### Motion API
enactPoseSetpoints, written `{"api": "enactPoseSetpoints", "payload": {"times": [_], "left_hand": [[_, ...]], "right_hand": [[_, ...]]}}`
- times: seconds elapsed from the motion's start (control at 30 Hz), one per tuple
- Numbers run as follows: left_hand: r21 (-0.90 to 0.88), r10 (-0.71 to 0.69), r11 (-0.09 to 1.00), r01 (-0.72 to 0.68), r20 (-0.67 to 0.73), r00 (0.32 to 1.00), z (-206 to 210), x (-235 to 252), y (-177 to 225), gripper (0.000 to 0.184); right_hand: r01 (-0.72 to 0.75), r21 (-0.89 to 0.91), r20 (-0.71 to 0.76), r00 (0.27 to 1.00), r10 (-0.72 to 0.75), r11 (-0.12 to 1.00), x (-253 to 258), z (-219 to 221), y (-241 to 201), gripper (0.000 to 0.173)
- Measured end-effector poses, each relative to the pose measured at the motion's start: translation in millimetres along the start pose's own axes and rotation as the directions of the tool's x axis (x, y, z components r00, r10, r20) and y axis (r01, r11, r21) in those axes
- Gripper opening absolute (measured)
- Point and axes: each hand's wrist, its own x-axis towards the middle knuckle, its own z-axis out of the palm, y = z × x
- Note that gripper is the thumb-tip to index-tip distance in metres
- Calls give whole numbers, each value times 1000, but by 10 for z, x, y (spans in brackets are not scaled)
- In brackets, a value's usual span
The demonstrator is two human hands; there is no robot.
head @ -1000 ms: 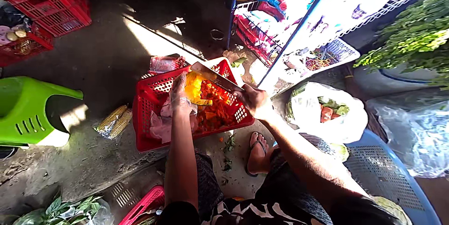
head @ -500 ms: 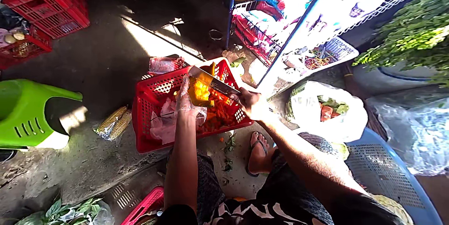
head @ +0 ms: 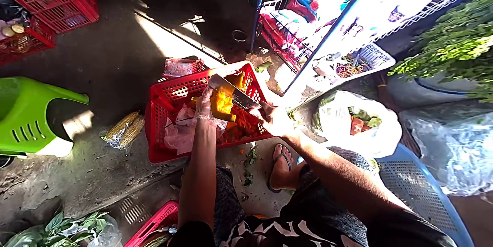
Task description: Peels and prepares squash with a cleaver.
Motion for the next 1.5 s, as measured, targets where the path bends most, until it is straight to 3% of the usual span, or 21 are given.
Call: {"api": "enactPoseSetpoints", "payload": {"times": [0.13, 0.2, 0.27, 0.37, 0.43, 0.6, 0.7, 0.83, 1.07, 1.17, 1.33, 1.5], "left_hand": [[-134, -15, 991, 23, 60, 998, -3, 44, -142, 30], [-100, -16, 995, 21, 42, 999, 9, 53, -115, 30], [-40, -12, 999, 12, 16, 1000, 73, 56, -48, 30], [-70, 18, 997, -22, -57, 998, 107, 84, 2, 28], [-128, 40, 991, -51, -84, 996, 79, 103, 56, 27], [-221, 87, 974, -54, 139, 987, -106, 186, 202, 35], [-259, 14, 966, 11, 96, 995, -89, 194, 185, 37], [-321, 80, 945, -62, 45, 996, -1, 181, 133, 25], [-306, 145, 946, -110, 93, 985, -37, 243, 140, 29], [-366, 230, 919, -149, 188, 955, -79, 256, 152, 31], [-435, 306, 876, -206, 172, 936, -147, 259, 179, 29], [-545, 357, 782, -303, -7, 934, -50, 181, 277, 80]], "right_hand": [[-72, 13, 71, 995, 71, 997, -54, -68, -67, 62], [74, -53, -46, 996, -77, 996, -77, -46, -67, 55], [258, -177, -224, 929, -294, 950, -44, -18, -31, 41], [314, -170, -271, 897, -350, 934, -55, -47, -2, 31], [316, -100, -227, 916, -331, 943, -107, -113, -41, 34], [336, -93, -213, 913, -349, 937, -181, -114, -68, 53], [344, -84, -202, 913, -354, 935, -152, -117, -65, 54], [250, 29, -177, 954, -241, 968, -90, -165, -30, 52], [28, 202, -122, 992, -3, 979, -38, -329, -183, 46], [-59, 318, -42, 996, 76, 946, -42, -359, -381, 45], [-138, 522, 62, 990, 124, 841, -90, -161, -592, 38], [-149, 482, 95, 989, 118, 863, -121, -102, -681, 41]]}}
